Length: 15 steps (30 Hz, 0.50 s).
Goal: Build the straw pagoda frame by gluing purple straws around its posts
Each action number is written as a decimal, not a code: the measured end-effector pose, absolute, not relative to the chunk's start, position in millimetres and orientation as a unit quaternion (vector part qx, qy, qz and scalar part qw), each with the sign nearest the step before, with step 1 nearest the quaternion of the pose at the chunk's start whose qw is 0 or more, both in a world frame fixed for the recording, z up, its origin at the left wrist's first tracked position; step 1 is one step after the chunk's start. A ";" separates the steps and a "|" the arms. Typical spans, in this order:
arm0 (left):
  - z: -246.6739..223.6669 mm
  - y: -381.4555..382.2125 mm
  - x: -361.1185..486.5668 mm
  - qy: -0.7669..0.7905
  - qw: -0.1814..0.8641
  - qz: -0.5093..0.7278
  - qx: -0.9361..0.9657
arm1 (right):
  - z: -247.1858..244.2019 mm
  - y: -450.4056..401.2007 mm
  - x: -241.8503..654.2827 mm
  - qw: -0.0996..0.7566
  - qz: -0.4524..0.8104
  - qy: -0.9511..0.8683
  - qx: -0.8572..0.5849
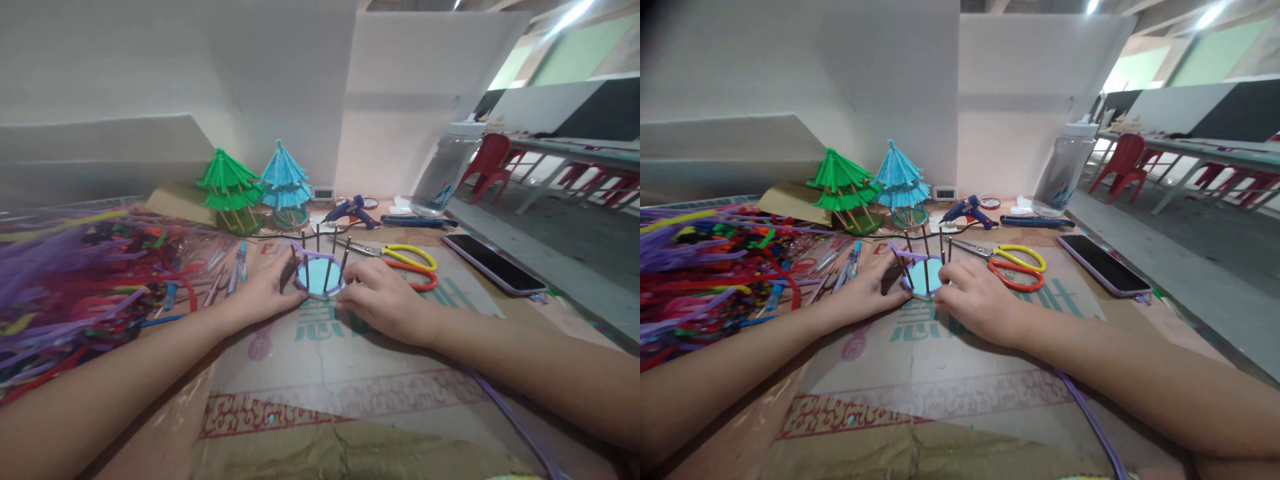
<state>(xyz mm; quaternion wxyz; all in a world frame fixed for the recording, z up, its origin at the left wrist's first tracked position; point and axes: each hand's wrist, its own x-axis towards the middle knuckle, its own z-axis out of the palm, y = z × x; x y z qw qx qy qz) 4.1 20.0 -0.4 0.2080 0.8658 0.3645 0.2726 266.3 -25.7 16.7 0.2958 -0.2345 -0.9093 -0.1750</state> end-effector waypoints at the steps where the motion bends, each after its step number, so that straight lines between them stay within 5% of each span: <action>1: -0.7 20.3 3.9 0.365 0.209 0.273 0.865 | 16.4 -27.9 266.5 0.293 -0.176 -0.916 -0.207; 8: -0.9 20.6 3.5 0.360 0.215 0.280 0.864 | 26.0 -38.0 273.1 0.267 -0.099 -0.956 -0.062; 15: -0.8 20.9 4.0 0.371 0.212 0.275 0.861 | 15.8 -10.4 281.6 0.391 0.061 -0.819 -0.416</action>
